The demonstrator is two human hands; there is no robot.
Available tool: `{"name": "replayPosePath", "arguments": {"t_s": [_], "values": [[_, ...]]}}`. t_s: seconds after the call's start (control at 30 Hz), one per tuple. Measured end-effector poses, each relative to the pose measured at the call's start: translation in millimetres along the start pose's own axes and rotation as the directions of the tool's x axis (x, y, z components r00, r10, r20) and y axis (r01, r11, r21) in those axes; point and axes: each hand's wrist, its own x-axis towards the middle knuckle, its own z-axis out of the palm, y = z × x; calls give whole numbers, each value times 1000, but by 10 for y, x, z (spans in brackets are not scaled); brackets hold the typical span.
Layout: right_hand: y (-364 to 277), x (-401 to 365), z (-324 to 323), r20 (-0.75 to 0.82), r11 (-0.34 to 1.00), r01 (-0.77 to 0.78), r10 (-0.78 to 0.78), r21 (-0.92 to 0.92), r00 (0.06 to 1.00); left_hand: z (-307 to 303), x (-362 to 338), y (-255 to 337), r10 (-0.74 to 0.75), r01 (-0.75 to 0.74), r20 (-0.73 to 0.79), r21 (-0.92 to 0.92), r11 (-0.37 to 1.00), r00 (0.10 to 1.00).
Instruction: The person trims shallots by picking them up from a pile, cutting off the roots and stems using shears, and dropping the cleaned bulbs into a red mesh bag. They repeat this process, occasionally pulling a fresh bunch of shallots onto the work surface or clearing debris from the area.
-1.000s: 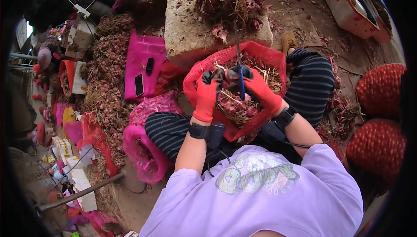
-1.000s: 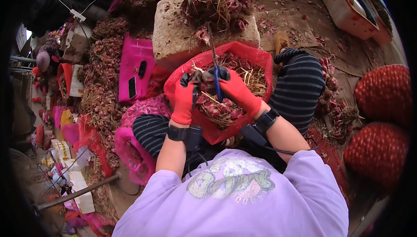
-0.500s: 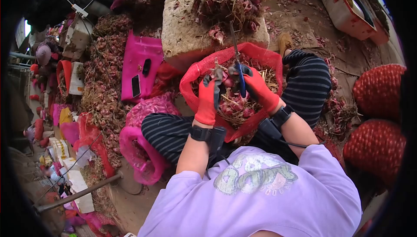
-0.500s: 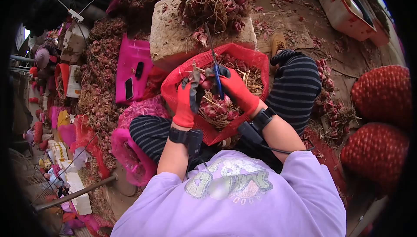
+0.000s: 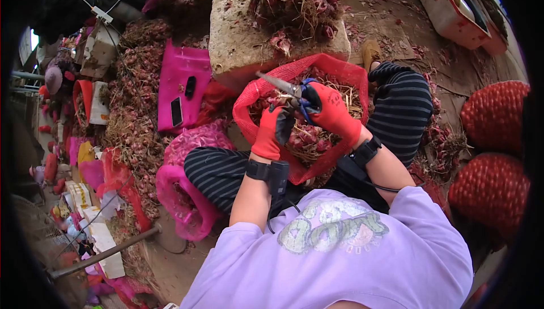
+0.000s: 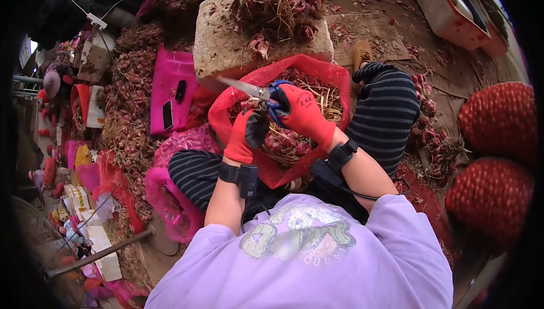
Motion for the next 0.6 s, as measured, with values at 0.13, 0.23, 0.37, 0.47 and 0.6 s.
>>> {"name": "replayPosePath", "arguments": {"t_s": [0.13,0.23,0.37,0.47,0.6], "values": [[-8,-7,70,-64,951,-175,197,256,978,324,33,-189,579,-279,-148,765,581,802],[148,-50,45,168,500,-422,474,757,864,835,-16,-267,788,-14,524,835,-549,324],[329,-57,4,340,350,-487,404,800,849,924,-69,-120,670,-99,510,829,-551,539],[267,0,-76,414,364,-560,408,744,814,955,-88,15,745,-205,56,973,110,665],[76,10,23,270,444,-421,365,791,891,736,-97,99,387,-201,-242,554,808,890]]}}
